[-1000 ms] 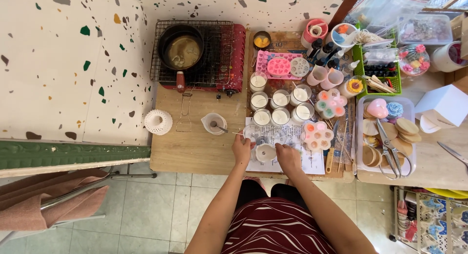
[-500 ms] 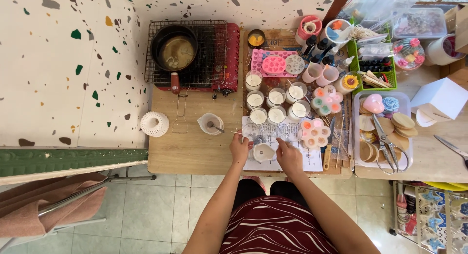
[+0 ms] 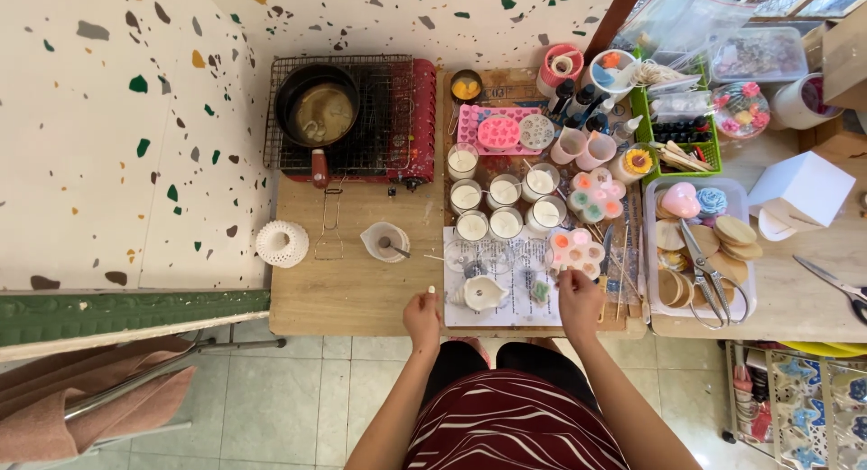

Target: The recorder is making decorative candles, including preparing wicks, melting wax, and assembling various candle components at a workbench.

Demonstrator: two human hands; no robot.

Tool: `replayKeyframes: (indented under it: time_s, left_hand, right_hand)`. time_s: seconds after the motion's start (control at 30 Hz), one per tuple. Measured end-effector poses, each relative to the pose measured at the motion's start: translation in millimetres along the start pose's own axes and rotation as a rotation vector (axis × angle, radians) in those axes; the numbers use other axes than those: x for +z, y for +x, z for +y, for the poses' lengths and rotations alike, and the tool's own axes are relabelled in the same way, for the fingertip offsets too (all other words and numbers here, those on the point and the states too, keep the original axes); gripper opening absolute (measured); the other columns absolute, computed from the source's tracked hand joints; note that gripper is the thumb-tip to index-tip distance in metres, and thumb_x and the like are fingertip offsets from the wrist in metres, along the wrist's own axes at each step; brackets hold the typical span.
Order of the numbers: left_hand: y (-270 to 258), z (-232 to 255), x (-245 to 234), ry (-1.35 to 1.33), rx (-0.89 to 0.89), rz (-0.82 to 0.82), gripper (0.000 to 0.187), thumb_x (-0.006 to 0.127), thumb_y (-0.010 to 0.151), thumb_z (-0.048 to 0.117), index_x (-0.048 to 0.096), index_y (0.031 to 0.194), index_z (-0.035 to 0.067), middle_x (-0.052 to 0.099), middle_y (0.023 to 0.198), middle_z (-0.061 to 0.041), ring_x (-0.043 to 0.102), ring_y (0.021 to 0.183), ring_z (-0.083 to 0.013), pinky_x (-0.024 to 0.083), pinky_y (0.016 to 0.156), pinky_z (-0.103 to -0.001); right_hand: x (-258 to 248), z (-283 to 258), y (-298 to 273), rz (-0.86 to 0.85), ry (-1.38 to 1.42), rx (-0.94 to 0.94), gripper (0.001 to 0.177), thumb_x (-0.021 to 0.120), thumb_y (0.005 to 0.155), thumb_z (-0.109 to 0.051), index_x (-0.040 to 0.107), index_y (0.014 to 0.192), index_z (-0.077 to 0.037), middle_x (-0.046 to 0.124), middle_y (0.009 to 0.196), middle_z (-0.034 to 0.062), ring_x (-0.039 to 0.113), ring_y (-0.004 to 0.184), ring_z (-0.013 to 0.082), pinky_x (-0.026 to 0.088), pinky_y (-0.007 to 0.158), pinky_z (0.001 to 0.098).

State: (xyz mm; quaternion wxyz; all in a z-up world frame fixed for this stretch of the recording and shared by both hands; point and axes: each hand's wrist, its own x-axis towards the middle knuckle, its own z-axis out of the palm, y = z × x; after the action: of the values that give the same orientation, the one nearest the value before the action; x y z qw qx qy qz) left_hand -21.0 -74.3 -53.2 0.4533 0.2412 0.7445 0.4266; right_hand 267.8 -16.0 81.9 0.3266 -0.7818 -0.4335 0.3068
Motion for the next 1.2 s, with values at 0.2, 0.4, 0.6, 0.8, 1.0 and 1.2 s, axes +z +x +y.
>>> replayKeyframes:
  time_s: [0.2, 0.4, 0.6, 0.8, 1.0, 1.2]
  left_hand:
    - [-61.1, 121.7, 32.1, -0.513, -0.192, -0.348, 0.025, 0.058, 0.096, 0.023, 0.054, 0.115, 0.007, 0.071, 0.115, -0.014, 0.072, 0.101, -0.0240, 0.055, 0.082, -0.035]
    - [-112.6, 194.8, 25.6, -1.045, -0.652, -0.941, 0.053, 0.047, 0.099, 0.038, 0.058, 0.134, -0.001, 0.067, 0.129, -0.017, 0.064, 0.115, -0.0298, 0.051, 0.103, -0.040]
    - [-87.4, 223.8, -49.2, -0.691, -0.295, -0.505, 0.029, 0.063, 0.095, 0.015, 0.063, 0.123, 0.006, 0.068, 0.101, -0.004, 0.053, 0.071, -0.0074, 0.040, 0.059, -0.021]
    - [-65.4, 200.8, -79.0, -0.905, -0.312, -0.369, 0.026, 0.062, 0.104, 0.031, 0.058, 0.088, 0.012, 0.050, 0.067, 0.002, 0.043, 0.053, -0.0111, 0.036, 0.048, -0.028]
    - [-93.4, 213.4, -78.2, -0.759, -0.372, -0.317, 0.020, 0.057, 0.099, 0.028, 0.060, 0.090, 0.011, 0.056, 0.074, 0.000, 0.052, 0.064, -0.0143, 0.042, 0.058, -0.029]
    - [-94.9, 197.8, -73.8, -0.762, -0.455, -0.331, 0.019, 0.057, 0.099, 0.027, 0.061, 0.093, 0.010, 0.057, 0.077, 0.000, 0.054, 0.068, -0.0146, 0.045, 0.063, -0.030]
  right_hand:
    - [0.3, -100.9, -74.9, -0.122, 0.097, -0.489, 0.012, 0.069, 0.089, -0.004, 0.068, 0.099, -0.011, 0.077, 0.099, 0.0085, 0.074, 0.093, 0.0233, 0.058, 0.082, 0.0388]
    - [-1.2, -119.9, -89.9, -0.334, 0.104, -1.170, 0.049, 0.055, 0.089, -0.015, 0.059, 0.134, 0.004, 0.057, 0.141, 0.0221, 0.050, 0.137, 0.0384, 0.039, 0.113, 0.0544]
    - [28.6, 69.6, -18.9, -0.128, -0.237, -0.276, 0.045, 0.068, 0.086, -0.023, 0.061, 0.128, -0.007, 0.069, 0.116, 0.0165, 0.071, 0.103, 0.0330, 0.058, 0.087, 0.0462]
    - [27.2, 53.8, -11.1, -0.241, -0.533, -0.155, 0.073, 0.081, 0.075, -0.033, 0.049, 0.136, -0.008, 0.062, 0.119, 0.0216, 0.066, 0.101, 0.0408, 0.056, 0.078, 0.0515]
    - [42.0, 70.8, -8.0, -0.189, -0.524, -0.157, 0.058, 0.077, 0.080, -0.034, 0.055, 0.127, -0.009, 0.064, 0.119, 0.0188, 0.068, 0.100, 0.0388, 0.057, 0.079, 0.0502]
    - [36.5, 63.5, -11.1, -0.173, -0.502, -0.114, 0.059, 0.080, 0.076, -0.040, 0.057, 0.121, -0.008, 0.065, 0.116, 0.0160, 0.068, 0.100, 0.0372, 0.056, 0.078, 0.0501]
